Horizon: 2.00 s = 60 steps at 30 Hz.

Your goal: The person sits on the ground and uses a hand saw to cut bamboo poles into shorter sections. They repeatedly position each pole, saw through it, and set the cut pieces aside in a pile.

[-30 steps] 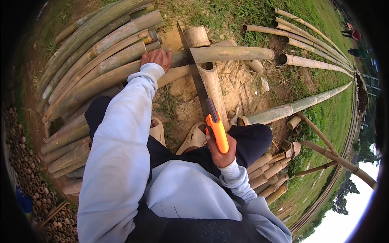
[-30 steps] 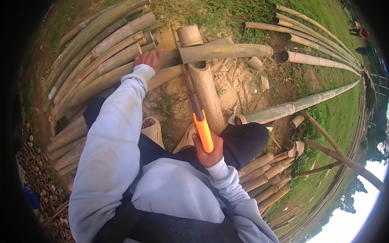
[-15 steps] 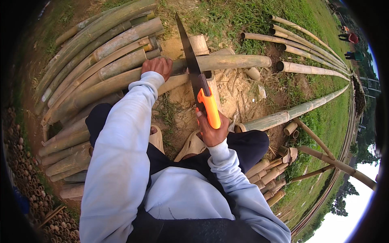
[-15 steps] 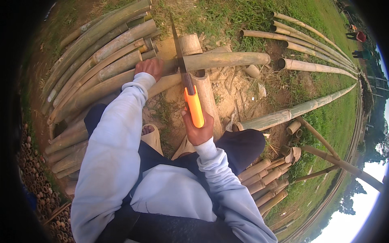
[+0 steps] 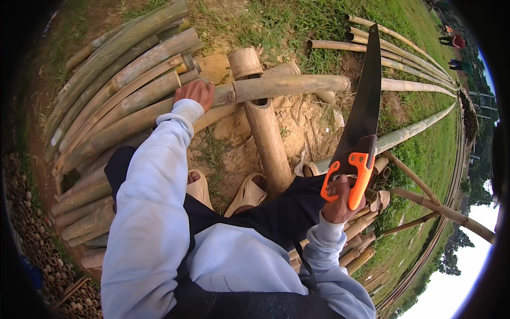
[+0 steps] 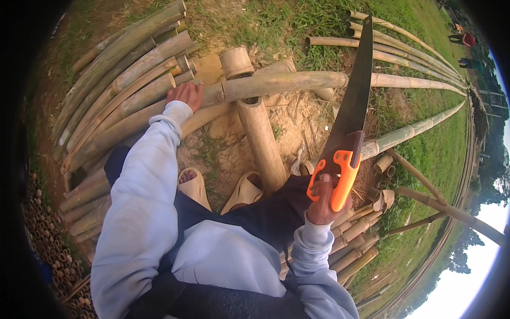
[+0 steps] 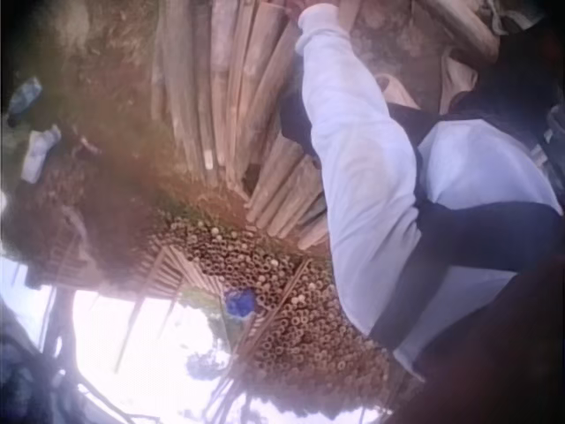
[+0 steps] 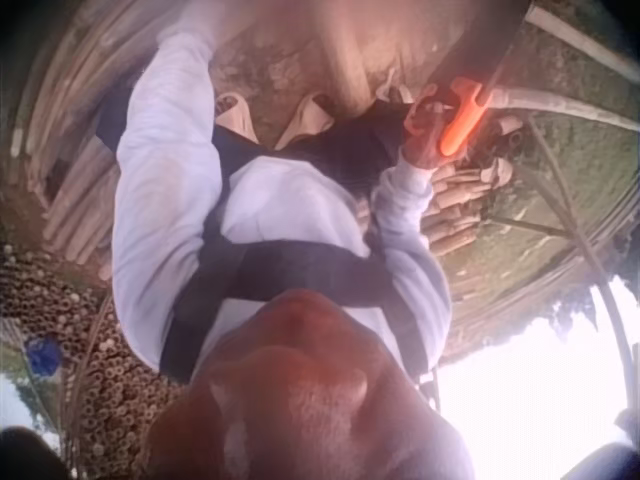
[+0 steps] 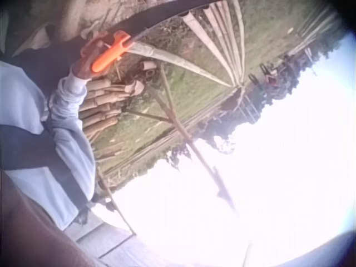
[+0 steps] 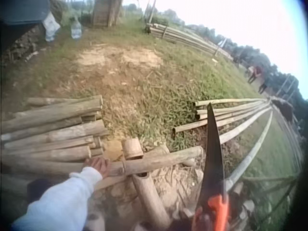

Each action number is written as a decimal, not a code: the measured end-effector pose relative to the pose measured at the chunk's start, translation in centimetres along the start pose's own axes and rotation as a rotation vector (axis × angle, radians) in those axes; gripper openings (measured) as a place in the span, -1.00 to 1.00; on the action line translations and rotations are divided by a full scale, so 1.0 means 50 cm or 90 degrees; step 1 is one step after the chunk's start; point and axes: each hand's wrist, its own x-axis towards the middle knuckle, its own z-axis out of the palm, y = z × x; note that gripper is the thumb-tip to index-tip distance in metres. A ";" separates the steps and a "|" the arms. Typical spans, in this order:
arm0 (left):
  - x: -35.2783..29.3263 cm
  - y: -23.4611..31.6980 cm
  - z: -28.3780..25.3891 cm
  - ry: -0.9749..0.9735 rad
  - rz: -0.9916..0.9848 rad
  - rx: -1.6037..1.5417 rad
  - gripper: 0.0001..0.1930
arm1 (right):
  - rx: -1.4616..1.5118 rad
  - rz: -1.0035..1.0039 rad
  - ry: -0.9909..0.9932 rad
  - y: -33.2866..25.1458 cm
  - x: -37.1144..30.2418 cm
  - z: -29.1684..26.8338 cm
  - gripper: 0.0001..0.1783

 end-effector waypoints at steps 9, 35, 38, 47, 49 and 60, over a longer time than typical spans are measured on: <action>0.052 -0.016 0.013 -0.097 -0.015 0.036 -0.39 | 0.187 0.110 0.168 0.169 0.071 0.123 -0.84; 0.044 0.006 -0.007 -0.165 -0.024 0.006 -0.24 | -0.231 0.171 0.181 0.354 0.078 0.209 -0.75; 0.017 0.028 -0.018 -0.165 -0.037 0.008 -0.19 | -0.325 0.237 0.119 0.410 0.082 0.206 -0.67; -0.003 -0.010 -0.027 -0.247 0.096 0.026 0.06 | -0.076 0.164 0.290 0.369 0.062 0.178 -0.78; -0.015 -0.028 -0.028 -0.241 0.149 0.029 0.06 | 0.065 0.173 0.235 0.334 0.037 0.161 -0.82; -0.030 -0.005 -0.017 -0.066 0.196 0.096 -0.32 | 0.139 0.122 -0.253 0.054 -0.108 0.043 -0.77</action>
